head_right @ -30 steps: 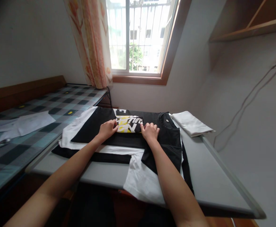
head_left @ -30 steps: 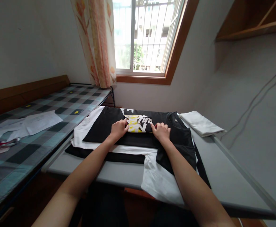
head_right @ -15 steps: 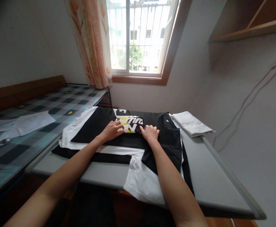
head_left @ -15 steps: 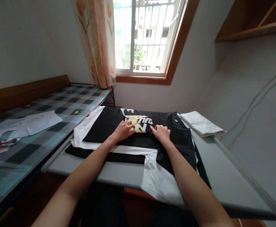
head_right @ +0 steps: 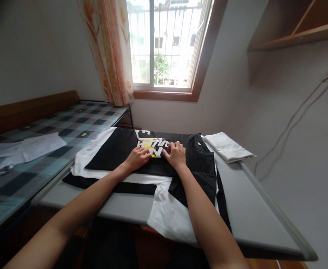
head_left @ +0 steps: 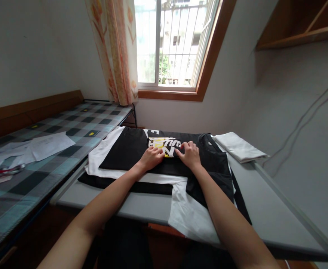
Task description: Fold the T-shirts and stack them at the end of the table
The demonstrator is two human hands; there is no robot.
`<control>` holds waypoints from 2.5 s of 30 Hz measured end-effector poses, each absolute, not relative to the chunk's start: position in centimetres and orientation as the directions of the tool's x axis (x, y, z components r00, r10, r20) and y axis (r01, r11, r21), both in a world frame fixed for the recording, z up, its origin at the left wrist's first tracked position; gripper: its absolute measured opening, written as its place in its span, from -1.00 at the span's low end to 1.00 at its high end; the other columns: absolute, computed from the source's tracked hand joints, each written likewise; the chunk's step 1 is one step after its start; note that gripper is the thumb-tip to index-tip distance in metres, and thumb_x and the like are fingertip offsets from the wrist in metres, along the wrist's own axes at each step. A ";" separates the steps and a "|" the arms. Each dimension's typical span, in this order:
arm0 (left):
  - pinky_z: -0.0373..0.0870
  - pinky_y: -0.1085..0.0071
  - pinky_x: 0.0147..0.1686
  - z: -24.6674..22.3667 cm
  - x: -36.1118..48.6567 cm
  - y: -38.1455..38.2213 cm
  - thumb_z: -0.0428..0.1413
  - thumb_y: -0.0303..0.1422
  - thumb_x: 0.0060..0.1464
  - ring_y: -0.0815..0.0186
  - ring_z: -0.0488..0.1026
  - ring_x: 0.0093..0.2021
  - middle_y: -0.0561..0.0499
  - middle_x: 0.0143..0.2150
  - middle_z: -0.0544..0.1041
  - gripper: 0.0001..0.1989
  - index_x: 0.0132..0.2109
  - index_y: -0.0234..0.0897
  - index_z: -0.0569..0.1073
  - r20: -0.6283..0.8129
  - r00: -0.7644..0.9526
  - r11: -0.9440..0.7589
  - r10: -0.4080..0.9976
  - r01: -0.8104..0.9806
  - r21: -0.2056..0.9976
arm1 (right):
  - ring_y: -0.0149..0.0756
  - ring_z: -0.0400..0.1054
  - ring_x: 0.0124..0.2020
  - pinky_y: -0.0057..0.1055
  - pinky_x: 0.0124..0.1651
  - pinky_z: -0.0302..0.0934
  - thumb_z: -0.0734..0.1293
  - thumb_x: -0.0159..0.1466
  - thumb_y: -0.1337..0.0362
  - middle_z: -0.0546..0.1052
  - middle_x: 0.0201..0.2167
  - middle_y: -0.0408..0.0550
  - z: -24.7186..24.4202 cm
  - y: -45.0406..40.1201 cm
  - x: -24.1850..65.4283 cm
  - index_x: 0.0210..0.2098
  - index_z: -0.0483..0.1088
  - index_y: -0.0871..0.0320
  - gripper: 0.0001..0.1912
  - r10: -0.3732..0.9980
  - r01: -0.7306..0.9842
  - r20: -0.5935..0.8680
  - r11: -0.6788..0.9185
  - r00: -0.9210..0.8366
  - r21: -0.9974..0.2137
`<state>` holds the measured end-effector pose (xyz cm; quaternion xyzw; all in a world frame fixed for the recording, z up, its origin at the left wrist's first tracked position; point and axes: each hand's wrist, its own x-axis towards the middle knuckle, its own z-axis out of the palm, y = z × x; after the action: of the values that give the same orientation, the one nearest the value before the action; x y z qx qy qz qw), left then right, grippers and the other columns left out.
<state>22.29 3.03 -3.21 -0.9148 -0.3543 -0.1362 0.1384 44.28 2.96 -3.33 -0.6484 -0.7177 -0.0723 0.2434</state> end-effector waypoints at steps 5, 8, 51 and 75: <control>0.26 0.24 -0.10 -3.6 22.2 3.3 -0.03 -0.44 0.25 0.20 0.46 -0.18 -0.12 -0.18 0.55 -0.78 -0.19 -0.29 0.52 0.446 0.670 -0.692 0.593 0.707 -0.142 | -0.06 0.21 -0.02 -0.20 0.03 0.04 0.38 0.19 0.09 0.39 -0.06 0.06 -3.2 2.6 43.3 -0.08 0.41 0.06 -0.66 0.787 0.856 0.431 0.513 -0.442 -0.059; 0.28 0.26 -0.15 -3.8 22.0 3.5 -0.02 -0.44 0.25 0.24 0.46 -0.23 -0.08 -0.19 0.56 -0.79 -0.19 -0.28 0.52 0.523 0.650 -0.694 0.551 0.705 -0.145 | -0.07 0.21 -0.03 -0.20 0.03 0.02 0.39 0.19 0.25 0.42 -0.05 0.06 -3.3 2.7 42.9 -0.09 0.41 0.09 -0.72 0.761 0.852 0.449 0.524 -0.468 0.000; 0.36 0.36 -0.19 -0.6 17.6 4.8 0.10 -0.33 0.21 0.28 0.48 -0.22 -0.03 -0.22 0.57 -0.79 -0.04 -0.22 0.53 0.731 0.363 -0.709 0.578 0.667 0.230 | -0.26 0.37 -0.26 -0.31 -0.15 0.26 0.35 0.21 0.24 0.49 -0.32 -0.06 1.1 3.5 47.4 -0.24 0.50 0.12 -0.86 0.742 0.611 0.551 0.650 -0.383 -0.451; 0.36 0.36 -0.35 5.2 30.0 4.7 -0.08 -0.21 0.29 0.20 0.53 -0.44 0.00 -0.43 0.54 -0.75 0.00 -0.17 0.37 0.235 0.399 -0.462 0.886 0.798 0.387 | -0.36 0.27 -0.46 -0.39 -0.38 0.09 0.32 0.23 0.10 0.45 -0.45 -0.08 7.4 -4.8 54.1 -0.42 0.52 0.14 -0.74 0.822 0.867 0.518 0.420 -0.238 -0.268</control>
<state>29.95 4.68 5.24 -0.8296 -0.5074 -0.2070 -0.1068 54.14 -4.78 7.41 -0.5374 -0.7857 -0.0375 0.3040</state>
